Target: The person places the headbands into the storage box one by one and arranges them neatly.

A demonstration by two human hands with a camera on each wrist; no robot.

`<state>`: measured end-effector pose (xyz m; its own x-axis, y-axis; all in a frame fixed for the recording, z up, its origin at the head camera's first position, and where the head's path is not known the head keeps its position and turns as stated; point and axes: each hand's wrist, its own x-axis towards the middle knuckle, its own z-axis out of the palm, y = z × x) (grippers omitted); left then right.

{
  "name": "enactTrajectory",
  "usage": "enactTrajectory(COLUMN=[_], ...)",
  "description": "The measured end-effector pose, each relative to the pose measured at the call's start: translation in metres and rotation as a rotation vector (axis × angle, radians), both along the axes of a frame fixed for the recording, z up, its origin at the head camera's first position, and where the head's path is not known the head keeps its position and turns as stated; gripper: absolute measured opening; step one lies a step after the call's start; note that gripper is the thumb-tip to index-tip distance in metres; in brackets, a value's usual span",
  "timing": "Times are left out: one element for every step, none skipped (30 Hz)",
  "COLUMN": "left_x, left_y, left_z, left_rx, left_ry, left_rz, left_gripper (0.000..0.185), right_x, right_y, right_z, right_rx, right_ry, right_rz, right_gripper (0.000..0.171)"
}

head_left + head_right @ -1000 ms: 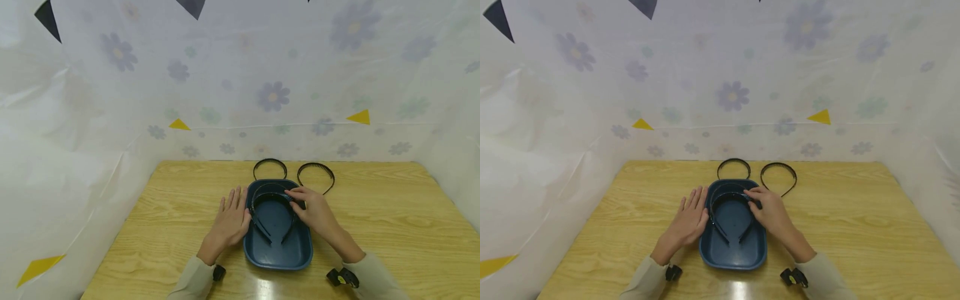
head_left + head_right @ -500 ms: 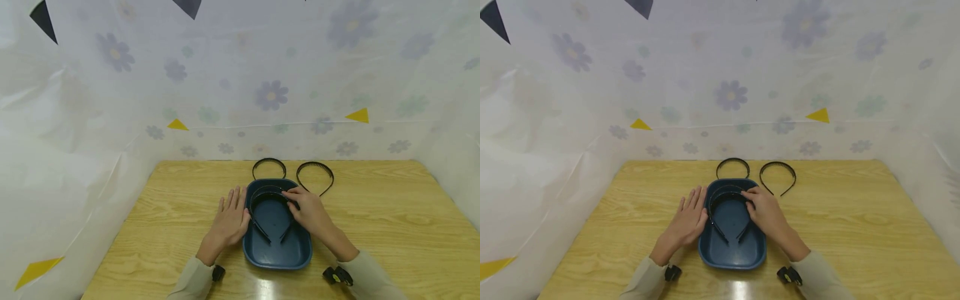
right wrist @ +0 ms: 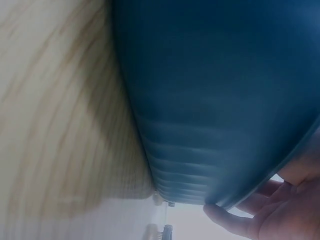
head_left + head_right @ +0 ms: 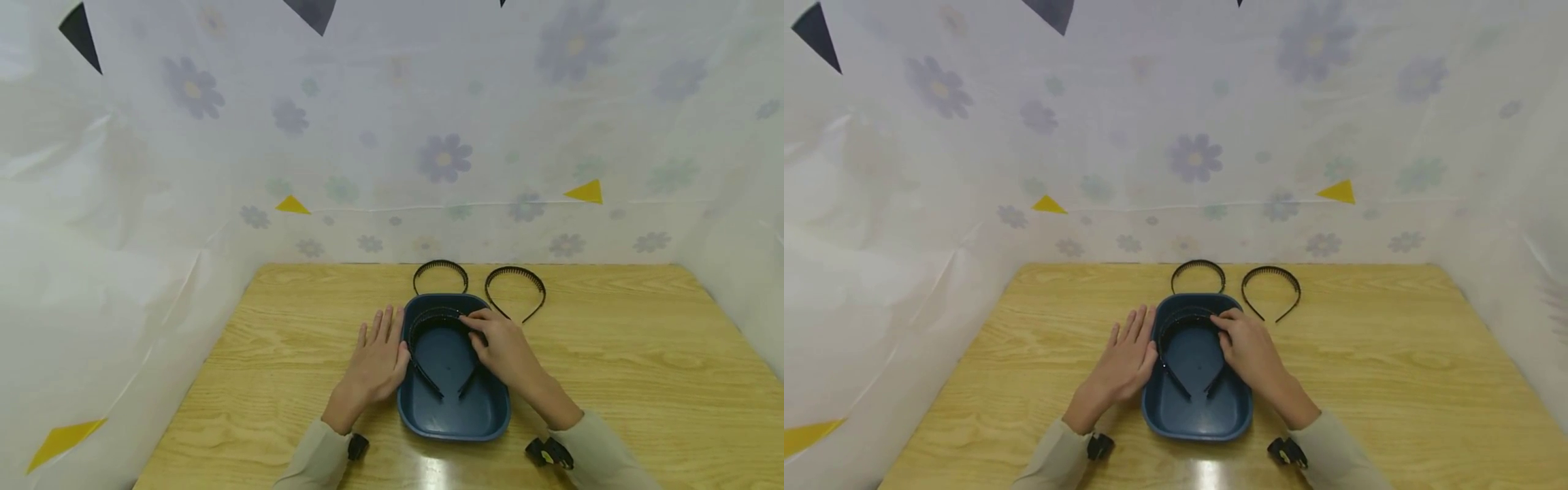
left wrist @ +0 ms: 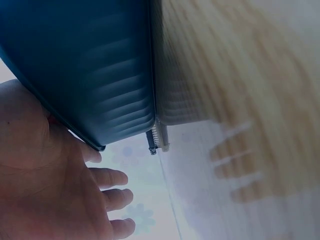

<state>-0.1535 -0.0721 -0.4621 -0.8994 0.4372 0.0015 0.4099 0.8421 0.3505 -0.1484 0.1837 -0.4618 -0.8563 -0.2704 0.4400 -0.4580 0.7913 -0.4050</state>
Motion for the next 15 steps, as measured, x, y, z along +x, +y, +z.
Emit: enactTrajectory(left_x=[0.0001, 0.0001, 0.0002, 0.0003, 0.0003, 0.0003, 0.0004, 0.0004, 0.0005, 0.0005, 0.0005, 0.0004, 0.0004, 0.0003, 0.0003], left_y=[0.0001, 0.0002, 0.0002, 0.0003, 0.0003, 0.0003, 0.0003, 0.0002, 0.0002, 0.0001, 0.0, 0.0, -0.0001, -0.0001, -0.0002], left_z=[0.0, -0.0001, 0.0, 0.0001, 0.0001, -0.0001, 0.0, -0.0001, 0.0, -0.0001, -0.0002, -0.0004, -0.0006, -0.0008, -0.0009], left_rx=[-0.002, -0.003, -0.003, -0.003, -0.002, -0.001, 0.001, 0.002, 0.002, 0.002, 0.002, 0.003, 0.003, 0.003, 0.004], left_ry=[-0.001, -0.002, -0.002, -0.002, -0.002, -0.001, -0.002, -0.002, -0.001, 0.0, 0.001, 0.002, 0.003, 0.003, 0.003], left_rz=[0.0, -0.001, -0.001, -0.002, -0.003, -0.003, -0.003, -0.002, -0.002, -0.001, 0.0, 0.001, 0.001, 0.002, 0.002], left_gripper=[0.062, 0.062, 0.062, 0.062, 0.062, 0.061, 0.061, 0.061, 0.061, 0.061, 0.061, 0.061, 0.061, 0.061, 0.061], right_x=[0.0003, 0.0005, 0.0005, 0.0006, 0.0006, 0.0005, 0.0003, 0.0, -0.0004, -0.0008, -0.0012, -0.0017, -0.0022, -0.0026, -0.0031], right_y=[-0.0002, -0.0004, -0.0006, -0.0009, -0.0012, -0.0015, -0.0019, -0.0022, -0.0026, -0.0029, -0.0031, -0.0032, -0.0033, -0.0033, -0.0033], right_z=[0.0002, 0.0003, 0.0003, 0.0003, 0.0002, 0.0, -0.0006, -0.0011, -0.0017, -0.0023, -0.0032, -0.004, -0.0049, -0.0055, -0.0061], right_rx=[-0.003, -0.005, -0.006, -0.006, -0.004, -0.002, 0.007, 0.016, 0.025, 0.036, 0.045, 0.054, 0.062, 0.066, 0.069], right_ry=[-0.002, -0.005, -0.009, -0.01, -0.011, -0.01, -0.007, -0.004, 0.0, 0.006, 0.01, 0.014, 0.018, 0.021, 0.024], right_rz=[0.0, 0.001, 0.001, 0.001, 0.002, 0.003, 0.004, 0.005, 0.006, 0.006, 0.008, 0.009, 0.011, 0.012, 0.014], right_gripper=[0.034, 0.034, 0.034, 0.033, 0.033, 0.033, 0.033, 0.033, 0.032, 0.032, 0.032, 0.032, 0.032, 0.032, 0.031])
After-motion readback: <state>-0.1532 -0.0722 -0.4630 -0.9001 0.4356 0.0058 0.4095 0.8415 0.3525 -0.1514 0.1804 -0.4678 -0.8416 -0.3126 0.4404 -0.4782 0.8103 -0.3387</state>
